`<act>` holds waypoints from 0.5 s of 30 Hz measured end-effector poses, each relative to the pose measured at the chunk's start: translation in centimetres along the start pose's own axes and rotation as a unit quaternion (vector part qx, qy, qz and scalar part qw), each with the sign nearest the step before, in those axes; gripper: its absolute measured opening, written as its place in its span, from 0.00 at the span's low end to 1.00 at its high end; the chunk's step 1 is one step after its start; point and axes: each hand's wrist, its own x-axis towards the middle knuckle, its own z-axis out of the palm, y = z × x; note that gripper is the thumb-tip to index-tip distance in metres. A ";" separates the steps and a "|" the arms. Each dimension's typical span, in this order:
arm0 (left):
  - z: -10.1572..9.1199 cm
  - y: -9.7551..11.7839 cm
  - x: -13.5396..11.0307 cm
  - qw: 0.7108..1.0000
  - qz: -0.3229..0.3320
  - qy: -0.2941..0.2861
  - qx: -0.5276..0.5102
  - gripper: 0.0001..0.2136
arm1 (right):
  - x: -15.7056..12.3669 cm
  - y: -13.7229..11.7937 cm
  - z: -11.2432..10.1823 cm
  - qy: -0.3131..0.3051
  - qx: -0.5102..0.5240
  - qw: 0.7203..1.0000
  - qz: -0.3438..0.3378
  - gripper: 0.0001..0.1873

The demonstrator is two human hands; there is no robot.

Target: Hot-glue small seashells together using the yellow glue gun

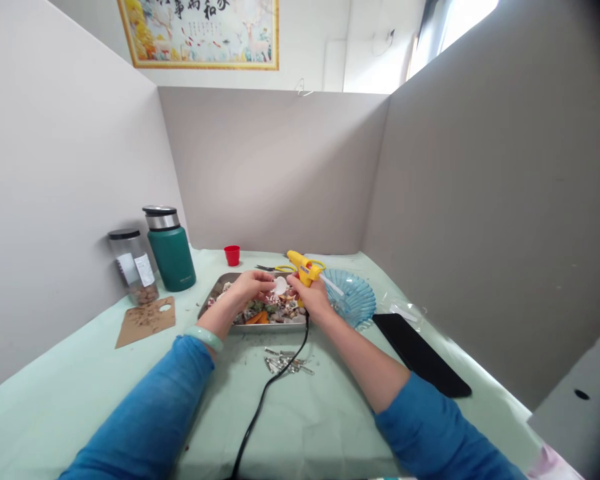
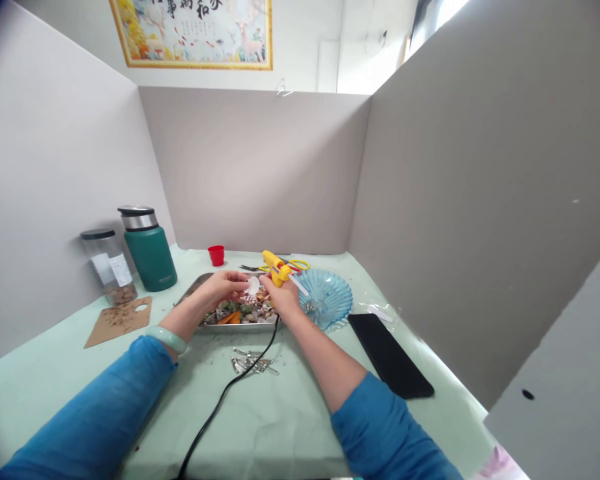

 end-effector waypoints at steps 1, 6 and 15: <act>0.2 0.1 -0.2 1.000 -0.009 0.003 -0.024 0.15 | 0.0 0.1 0.0 -0.007 0.001 1.000 -0.001 0.15; 0.8 0.4 -0.8 0.999 -0.024 -0.002 -0.049 0.15 | 0.2 0.5 0.0 -0.016 -0.008 1.000 0.004 0.14; 0.4 0.6 -0.4 0.999 -0.020 0.003 0.042 0.11 | 0.9 1.5 0.0 0.000 -0.109 0.994 0.015 0.10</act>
